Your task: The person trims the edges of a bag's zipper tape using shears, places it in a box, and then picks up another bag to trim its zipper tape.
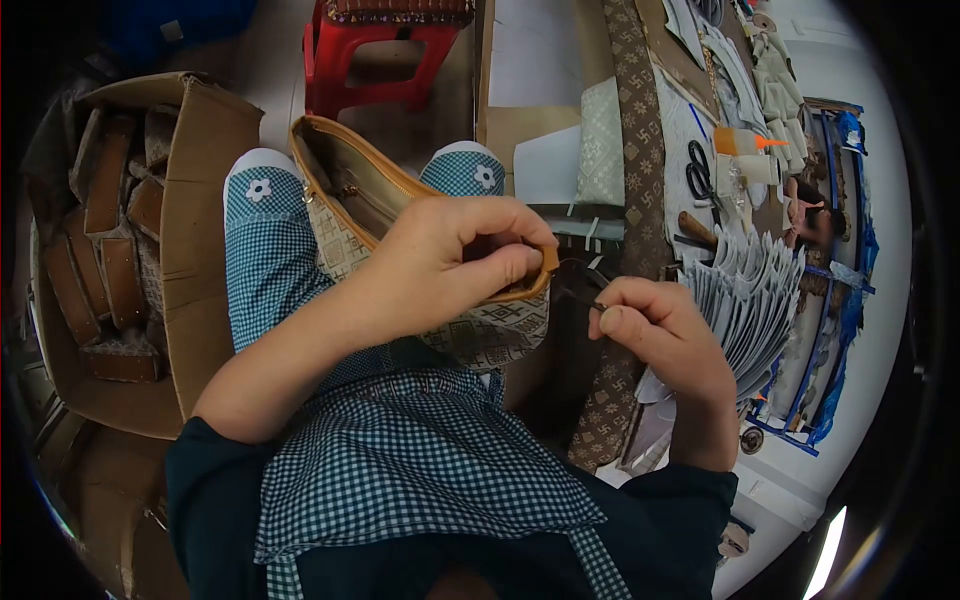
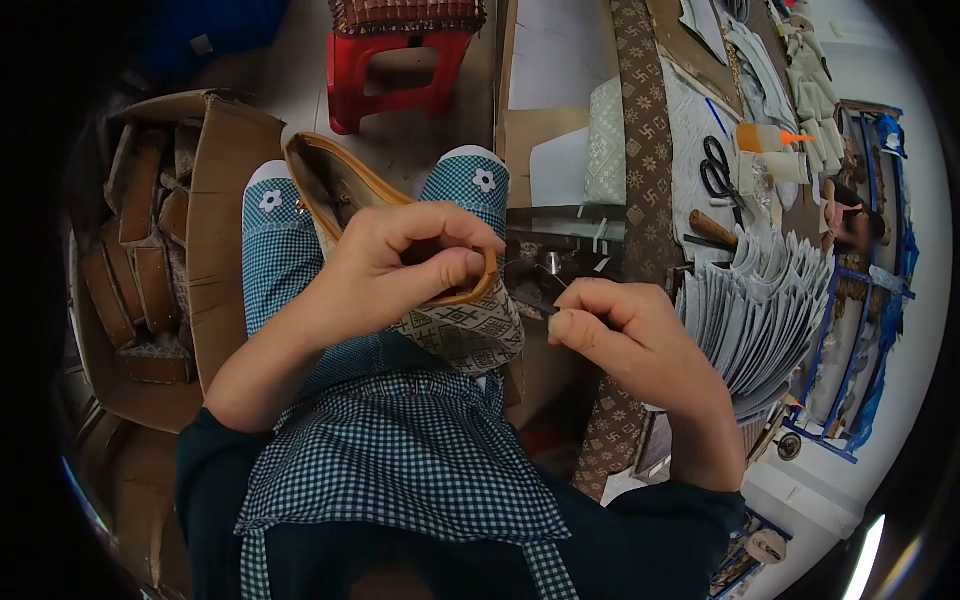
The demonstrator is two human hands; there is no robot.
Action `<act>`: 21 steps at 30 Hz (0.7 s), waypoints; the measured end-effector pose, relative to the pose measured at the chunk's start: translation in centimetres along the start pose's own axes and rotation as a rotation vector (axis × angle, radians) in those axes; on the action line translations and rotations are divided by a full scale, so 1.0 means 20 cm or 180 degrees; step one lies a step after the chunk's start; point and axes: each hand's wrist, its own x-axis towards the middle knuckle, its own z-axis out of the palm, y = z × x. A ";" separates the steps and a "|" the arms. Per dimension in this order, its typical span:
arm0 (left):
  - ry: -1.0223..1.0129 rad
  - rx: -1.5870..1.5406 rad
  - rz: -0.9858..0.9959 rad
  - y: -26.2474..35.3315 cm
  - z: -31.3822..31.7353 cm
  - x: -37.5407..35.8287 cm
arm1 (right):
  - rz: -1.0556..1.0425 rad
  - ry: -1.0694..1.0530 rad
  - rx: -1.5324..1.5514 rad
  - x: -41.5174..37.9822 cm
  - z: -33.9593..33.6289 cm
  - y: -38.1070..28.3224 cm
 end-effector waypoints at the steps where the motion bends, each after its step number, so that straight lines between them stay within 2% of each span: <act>1: 0.0010 -0.0151 -0.0116 0.00 0.00 0.01 | -0.0007 0.0029 -0.0089 -0.01 -0.01 -0.01; 4: 0.0033 -0.0174 -0.0194 -0.02 0.01 0.01 | -0.0043 0.0115 -0.0487 -0.01 -0.06 -0.05; 7: 0.0054 -0.0066 -0.0220 -0.02 0.01 0.01 | -0.0005 -0.0075 -0.0839 0.03 -0.10 -0.18; 10: 0.0385 -0.0257 0.0230 -0.08 0.05 0.01 | -0.0013 -0.0253 -0.1138 0.09 -0.11 -0.25; 13: 0.0449 -0.0349 0.0264 -0.09 0.06 0.00 | -0.0094 -0.0409 -0.1567 0.14 -0.11 -0.32; 16: 0.0206 -0.0265 0.0005 -0.07 0.04 -0.01 | -0.0120 -0.0561 -0.1976 0.17 -0.12 -0.38; 21: 0.0243 -0.0175 0.0145 -0.07 0.04 -0.01 | -0.0178 -0.0796 -0.2594 0.20 -0.13 -0.46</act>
